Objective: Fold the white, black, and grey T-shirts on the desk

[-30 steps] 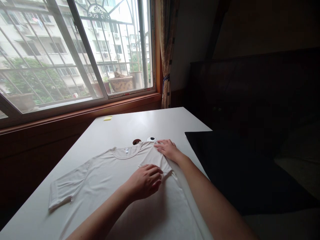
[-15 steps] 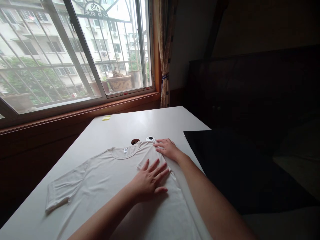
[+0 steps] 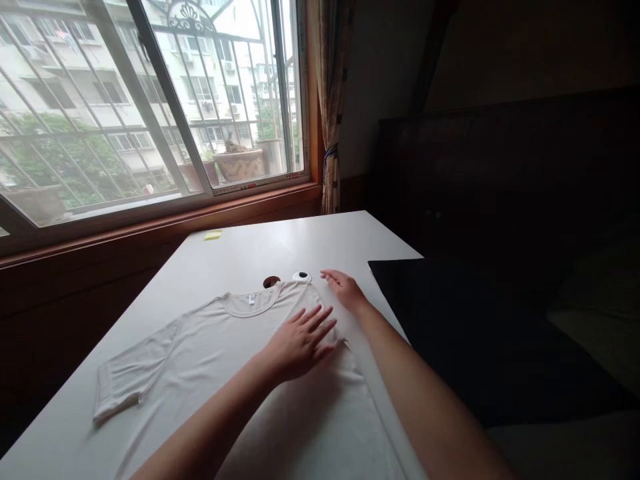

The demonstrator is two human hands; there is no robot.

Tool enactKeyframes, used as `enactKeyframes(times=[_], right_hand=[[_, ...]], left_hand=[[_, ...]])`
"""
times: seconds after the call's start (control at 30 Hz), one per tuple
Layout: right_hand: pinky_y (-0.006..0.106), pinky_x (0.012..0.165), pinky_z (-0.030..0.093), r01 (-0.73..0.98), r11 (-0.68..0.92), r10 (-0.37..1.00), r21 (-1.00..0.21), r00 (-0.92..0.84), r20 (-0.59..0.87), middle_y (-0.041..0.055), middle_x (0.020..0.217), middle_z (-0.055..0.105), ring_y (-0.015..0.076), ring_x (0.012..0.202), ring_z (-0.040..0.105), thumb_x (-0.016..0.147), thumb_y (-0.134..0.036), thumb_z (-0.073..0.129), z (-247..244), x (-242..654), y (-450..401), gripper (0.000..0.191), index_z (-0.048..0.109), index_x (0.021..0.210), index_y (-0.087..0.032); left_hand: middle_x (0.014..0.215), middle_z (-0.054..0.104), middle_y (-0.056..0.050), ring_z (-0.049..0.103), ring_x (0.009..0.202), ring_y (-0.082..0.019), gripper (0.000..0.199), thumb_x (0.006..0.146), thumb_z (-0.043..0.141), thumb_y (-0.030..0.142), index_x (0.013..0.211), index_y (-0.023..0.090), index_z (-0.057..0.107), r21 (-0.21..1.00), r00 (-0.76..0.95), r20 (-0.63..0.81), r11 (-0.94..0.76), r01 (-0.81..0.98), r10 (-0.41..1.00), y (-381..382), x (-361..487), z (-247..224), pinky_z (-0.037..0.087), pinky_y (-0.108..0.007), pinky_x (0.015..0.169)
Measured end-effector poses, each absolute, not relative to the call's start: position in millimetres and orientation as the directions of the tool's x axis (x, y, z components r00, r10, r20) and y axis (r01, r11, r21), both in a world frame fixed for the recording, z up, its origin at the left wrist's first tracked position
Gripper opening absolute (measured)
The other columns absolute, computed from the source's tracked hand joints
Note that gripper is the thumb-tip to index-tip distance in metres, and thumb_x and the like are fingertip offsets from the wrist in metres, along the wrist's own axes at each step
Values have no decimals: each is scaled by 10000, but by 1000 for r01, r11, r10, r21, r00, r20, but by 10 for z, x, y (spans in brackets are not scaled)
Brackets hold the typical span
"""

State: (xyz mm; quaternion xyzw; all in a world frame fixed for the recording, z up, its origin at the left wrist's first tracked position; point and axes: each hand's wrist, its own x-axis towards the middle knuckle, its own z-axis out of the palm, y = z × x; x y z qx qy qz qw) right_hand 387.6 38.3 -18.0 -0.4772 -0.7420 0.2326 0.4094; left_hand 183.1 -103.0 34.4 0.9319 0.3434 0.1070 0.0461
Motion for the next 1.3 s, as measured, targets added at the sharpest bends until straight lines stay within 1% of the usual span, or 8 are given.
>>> enactKeyframes(times=[0.1, 0.2, 0.5, 0.67, 0.83, 1.0, 1.17, 1.3], right_hand=[[374, 887, 560, 425, 359, 926, -831, -52, 373, 91, 1136, 763, 213, 1001, 711, 1032, -407, 319, -211, 3938, 410, 457, 656, 1275, -216], [357, 805, 569, 340, 320, 937, -885, 28, 349, 94, 1068, 771, 213, 922, 719, 1018, -469, 324, -231, 3969, 412, 474, 664, 1215, -204], [338, 762, 534, 141, 280, 956, -949, 50, 290, 64, 911, 763, 200, 801, 696, 937, -539, 489, -227, 3942, 417, 427, 708, 1087, -203], [328, 752, 535, 7, 243, 964, -970, 105, 243, 72, 917, 763, 191, 796, 698, 923, -609, 474, -199, 3994, 438, 495, 683, 1097, -196], [323, 712, 523, -73, 211, 972, -975, 124, 201, 62, 841, 763, 188, 735, 687, 880, -633, 530, -173, 3997, 446, 491, 698, 1034, -198], [317, 699, 511, -108, 207, 972, -972, 133, 192, 51, 826, 756, 180, 715, 675, 880, -615, 551, -157, 3994, 425, 466, 700, 1037, -202], [318, 701, 516, -118, 211, 972, -970, 130, 196, 46, 817, 749, 180, 720, 675, 882, -613, 556, -153, 3994, 415, 452, 705, 1020, -209], [327, 704, 527, -104, 215, 972, -971, 124, 202, 50, 815, 747, 187, 725, 679, 874, -632, 559, -153, 3994, 417, 464, 703, 1006, -211]], left_hand=[[1673, 326, -91, 248, 1566, -279, 590, 1088, 289, 509, 1583, 199, 375, 117, 669, 114, -678, 725, 735, -654, 1829, 218, 246, -557, 1267], [1690, 274, -82, 225, 1574, -276, 584, 1083, 307, 518, 1590, 233, 365, 87, 597, 86, -603, 793, 797, -365, 1809, 119, 237, -570, 1264], [1702, 236, -70, 193, 1583, -283, 632, 1069, 314, 558, 1619, 248, 292, 70, 589, 80, -594, 802, 804, -214, 1776, 145, 228, -604, 1256], [1710, 171, -113, 149, 1590, -293, 678, 1069, 288, 570, 1624, 181, 266, 44, 667, 113, -675, 737, 736, -515, 1874, 228, 152, -614, 1273], [1689, 242, -126, 164, 1584, -288, 720, 1058, 278, 610, 1635, 181, 232, 76, 774, 85, -778, 623, 628, -871, 1935, 152, 177, -576, 1278], [1701, 186, -127, 138, 1585, -311, 751, 1041, 308, 638, 1645, 207, 191, 93, 791, 80, -795, 600, 607, -958, 1973, 134, 177, -613, 1266], [1712, 163, -90, 115, 1593, -271, 758, 1042, 273, 653, 1654, 233, 121, 189, 809, 53, -802, 567, 585, -1030, 2013, 155, 108, -598, 1283], [1715, 155, -87, 106, 1595, -270, 745, 1047, 276, 637, 1655, 233, 129, 170, 805, 79, -803, 571, 589, -1062, 1967, 151, 88, -578, 1290]])
